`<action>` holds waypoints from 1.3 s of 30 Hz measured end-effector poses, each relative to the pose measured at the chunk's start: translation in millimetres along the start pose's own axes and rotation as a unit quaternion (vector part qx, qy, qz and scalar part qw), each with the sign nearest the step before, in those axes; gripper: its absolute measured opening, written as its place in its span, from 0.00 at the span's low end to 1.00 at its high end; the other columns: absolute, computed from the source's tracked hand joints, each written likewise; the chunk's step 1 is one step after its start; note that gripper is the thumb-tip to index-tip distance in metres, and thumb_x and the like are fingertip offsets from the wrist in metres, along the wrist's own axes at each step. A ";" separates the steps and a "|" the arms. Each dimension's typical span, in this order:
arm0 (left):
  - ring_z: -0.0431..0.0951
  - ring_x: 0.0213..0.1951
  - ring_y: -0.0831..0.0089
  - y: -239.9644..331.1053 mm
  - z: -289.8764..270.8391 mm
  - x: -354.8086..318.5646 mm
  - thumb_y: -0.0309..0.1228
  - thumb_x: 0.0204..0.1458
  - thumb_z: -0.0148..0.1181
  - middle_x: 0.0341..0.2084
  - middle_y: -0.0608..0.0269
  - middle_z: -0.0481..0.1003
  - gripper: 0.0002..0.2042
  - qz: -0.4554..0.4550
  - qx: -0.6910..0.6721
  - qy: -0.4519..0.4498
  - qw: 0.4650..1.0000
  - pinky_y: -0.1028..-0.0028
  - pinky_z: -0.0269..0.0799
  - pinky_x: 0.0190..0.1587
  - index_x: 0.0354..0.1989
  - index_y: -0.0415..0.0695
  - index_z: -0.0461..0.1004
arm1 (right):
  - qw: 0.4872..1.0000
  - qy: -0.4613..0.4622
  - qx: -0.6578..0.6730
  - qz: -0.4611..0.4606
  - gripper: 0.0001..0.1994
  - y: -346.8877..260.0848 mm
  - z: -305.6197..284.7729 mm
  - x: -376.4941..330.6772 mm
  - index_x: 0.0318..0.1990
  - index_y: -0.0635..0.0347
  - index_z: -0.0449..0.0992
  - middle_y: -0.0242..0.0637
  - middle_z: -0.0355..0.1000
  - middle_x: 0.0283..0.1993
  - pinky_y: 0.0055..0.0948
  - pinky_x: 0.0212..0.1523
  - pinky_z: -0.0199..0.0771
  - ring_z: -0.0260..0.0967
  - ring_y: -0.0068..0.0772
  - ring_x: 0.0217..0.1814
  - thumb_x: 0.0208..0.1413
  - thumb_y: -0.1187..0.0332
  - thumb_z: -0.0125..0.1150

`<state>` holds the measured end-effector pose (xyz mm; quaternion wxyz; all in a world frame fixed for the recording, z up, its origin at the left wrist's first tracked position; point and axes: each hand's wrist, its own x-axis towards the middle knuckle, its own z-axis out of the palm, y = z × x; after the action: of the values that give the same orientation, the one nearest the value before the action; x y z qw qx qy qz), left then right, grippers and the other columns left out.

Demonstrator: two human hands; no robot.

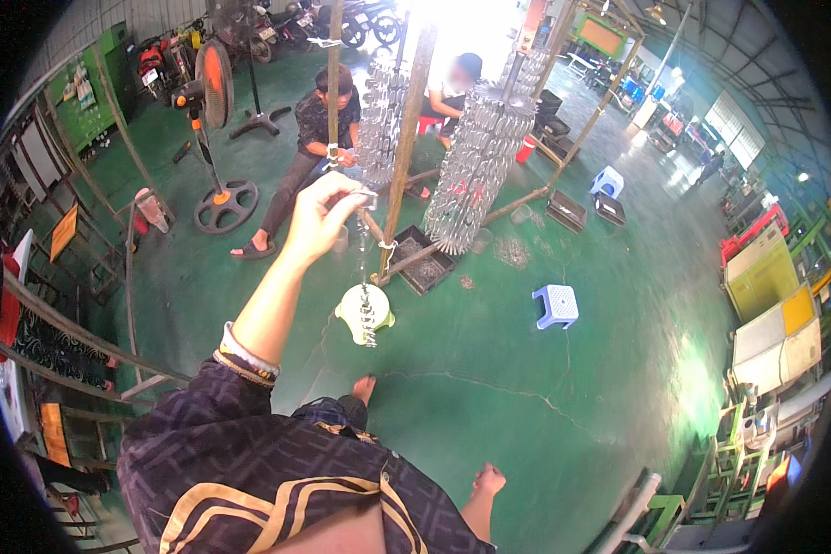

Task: The person assembles small metal hooks and clips by hand, threading them onto a hanging rack and later sorting them on a table. The person handles the metal pieces one by one, attaching them to a vertical rack and then organizing them into piles on a white table.

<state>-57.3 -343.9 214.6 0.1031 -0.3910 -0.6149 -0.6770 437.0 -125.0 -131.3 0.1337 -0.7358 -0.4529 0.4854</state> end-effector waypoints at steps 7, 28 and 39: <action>0.70 0.25 0.80 -105.0 79.4 103.0 0.24 0.48 0.62 0.24 0.65 0.73 0.03 0.032 0.027 0.011 0.999 0.78 0.66 0.31 0.31 0.39 0.76 | 0.998 -0.028 -0.061 -0.006 0.13 -63.2 81.9 58.6 0.37 0.68 0.74 0.39 0.67 0.17 0.33 0.10 0.59 0.59 0.29 0.10 0.50 0.67 0.57; 0.73 0.30 0.71 -291.2 166.1 316.8 0.26 0.50 0.60 0.26 0.60 0.72 0.06 0.010 0.228 0.037 0.973 0.73 0.67 0.34 0.33 0.37 0.77 | 0.989 -0.143 0.010 0.046 0.12 -257.2 190.3 270.7 0.36 0.65 0.73 0.39 0.65 0.18 0.32 0.10 0.57 0.57 0.31 0.10 0.51 0.64 0.59; 0.75 0.34 0.59 -329.0 179.8 344.3 0.27 0.46 0.61 0.27 0.56 0.73 0.05 -0.046 0.306 0.009 0.951 0.66 0.68 0.38 0.30 0.40 0.77 | 0.991 -0.134 -0.005 0.006 0.11 -401.1 229.3 288.5 0.37 0.64 0.73 0.38 0.64 0.16 0.28 0.08 0.51 0.55 0.28 0.09 0.50 0.67 0.60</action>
<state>-420.8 11.0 181.9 0.1923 -0.3057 -0.8088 -0.4642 64.4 271.2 -160.3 0.0654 -0.6674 -0.4644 0.5784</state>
